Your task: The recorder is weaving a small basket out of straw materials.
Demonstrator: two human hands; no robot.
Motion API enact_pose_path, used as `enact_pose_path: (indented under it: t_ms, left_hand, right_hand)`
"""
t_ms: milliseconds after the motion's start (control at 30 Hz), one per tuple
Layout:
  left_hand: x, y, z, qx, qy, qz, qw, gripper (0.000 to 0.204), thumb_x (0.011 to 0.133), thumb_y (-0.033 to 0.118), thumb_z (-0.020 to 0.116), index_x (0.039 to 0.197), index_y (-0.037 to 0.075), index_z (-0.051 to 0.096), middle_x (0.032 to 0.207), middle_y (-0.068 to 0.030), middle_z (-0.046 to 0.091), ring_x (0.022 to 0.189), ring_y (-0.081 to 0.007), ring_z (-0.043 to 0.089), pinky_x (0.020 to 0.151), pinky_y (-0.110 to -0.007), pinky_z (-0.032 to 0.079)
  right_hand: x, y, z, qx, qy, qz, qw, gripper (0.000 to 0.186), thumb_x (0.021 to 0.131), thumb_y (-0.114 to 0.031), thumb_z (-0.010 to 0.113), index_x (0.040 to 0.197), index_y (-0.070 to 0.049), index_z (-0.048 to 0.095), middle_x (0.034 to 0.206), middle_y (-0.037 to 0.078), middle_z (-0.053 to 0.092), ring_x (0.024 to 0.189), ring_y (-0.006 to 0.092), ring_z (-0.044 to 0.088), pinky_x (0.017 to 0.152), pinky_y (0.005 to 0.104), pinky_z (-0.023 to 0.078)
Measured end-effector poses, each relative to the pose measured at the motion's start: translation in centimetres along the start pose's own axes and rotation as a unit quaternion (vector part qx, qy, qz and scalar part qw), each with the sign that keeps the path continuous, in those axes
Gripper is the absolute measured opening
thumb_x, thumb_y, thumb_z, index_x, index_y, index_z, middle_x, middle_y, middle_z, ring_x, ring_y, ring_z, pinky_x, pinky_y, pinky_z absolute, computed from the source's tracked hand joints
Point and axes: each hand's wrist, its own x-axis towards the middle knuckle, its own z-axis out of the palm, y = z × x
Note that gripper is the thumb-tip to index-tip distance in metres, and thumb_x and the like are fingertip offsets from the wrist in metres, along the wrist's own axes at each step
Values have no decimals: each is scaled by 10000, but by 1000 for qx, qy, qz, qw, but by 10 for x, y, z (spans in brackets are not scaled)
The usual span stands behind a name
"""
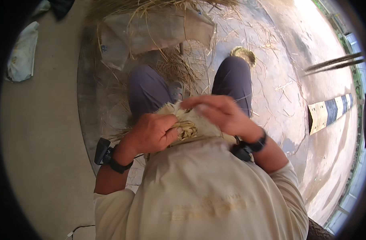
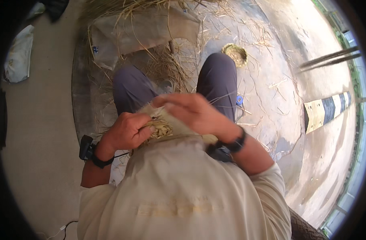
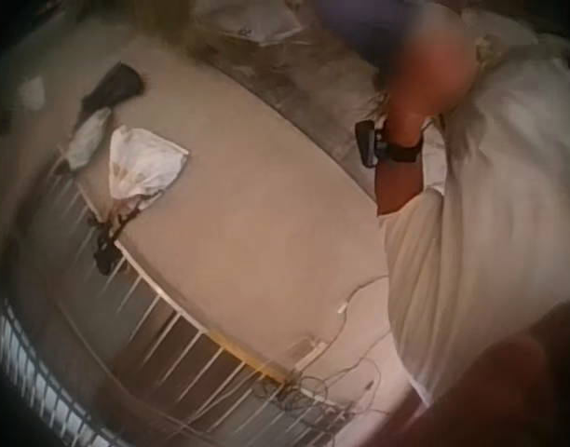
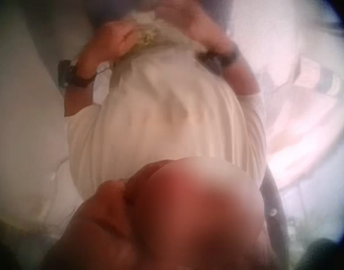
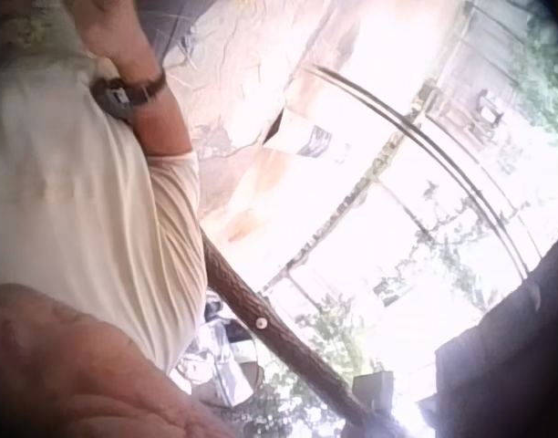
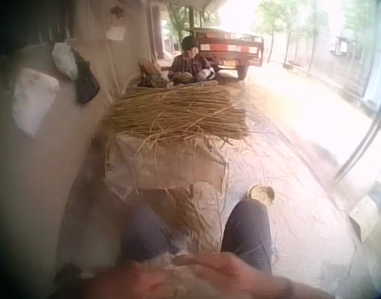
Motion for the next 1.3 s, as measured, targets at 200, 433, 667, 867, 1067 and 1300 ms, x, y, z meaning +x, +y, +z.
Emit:
enact_pose_path:
  t_ms: [200, 433, 667, 867, 1067, 1300]
  left_hand:
    - [-5, -10, 7, -54, -31, -16, 998, 190, 908, 128, 706, 829, -2, 593, 698, -197, 590, 636, -395, 616, 574, -444, 460]
    - [4, -18, 12, -92, -76, -25, 993, 255, 907, 191, 734, 810, 15, 577, 754, -206, 630, 695, -439, 623, 588, -476, 466]
    - [12, -18, 19, -88, -103, -39, 990, 243, 911, 205, 731, 807, 22, 608, 721, -201, 619, 653, -398, 622, 581, -447, 474]
    - [16, -28, 12, -60, -97, -3, 993, 156, 899, 141, 726, 865, 15, 640, 715, -178, 608, 619, -341, 613, 583, -413, 471]
    - [35, -10, -31, 130, 29, 25, 991, 354, 857, 130, 743, 1184, 7, 683, 1103, -179, 688, 1050, -373, 646, 951, -480, 493]
    - [49, -18, -103, 255, 288, 29, 923, 447, 881, 132, 736, 1295, -8, 644, 1367, -195, 615, 1289, -430, 549, 1121, -526, 421]
  right_hand:
    - [-16, 23, -42, -233, -266, 214, 911, 289, 1071, -243, 625, 1146, 25, 705, 789, 97, 663, 786, 148, 611, 716, 328, 499]
    - [-28, 29, -26, 264, -28, 186, 946, 446, 1097, -365, 580, 1015, 39, 750, 850, 57, 709, 768, 142, 626, 680, 295, 506]
    - [5, 56, -33, 242, 45, 217, 945, 434, 1101, -360, 561, 1036, 33, 734, 816, 83, 705, 707, 172, 639, 646, 334, 512]
    - [11, 21, -11, -232, -198, 64, 950, 394, 1028, -331, 669, 875, 29, 716, 750, 202, 676, 646, 342, 664, 632, 423, 533]
    - [10, 35, -30, -248, -115, -18, 962, 380, 1026, -302, 670, 823, 18, 694, 710, 190, 649, 605, 350, 612, 609, 428, 498]
    - [-7, 25, -133, -124, 348, 35, 929, 378, 1053, -266, 630, 797, 13, 634, 642, 90, 488, 623, 114, 446, 579, 337, 419]
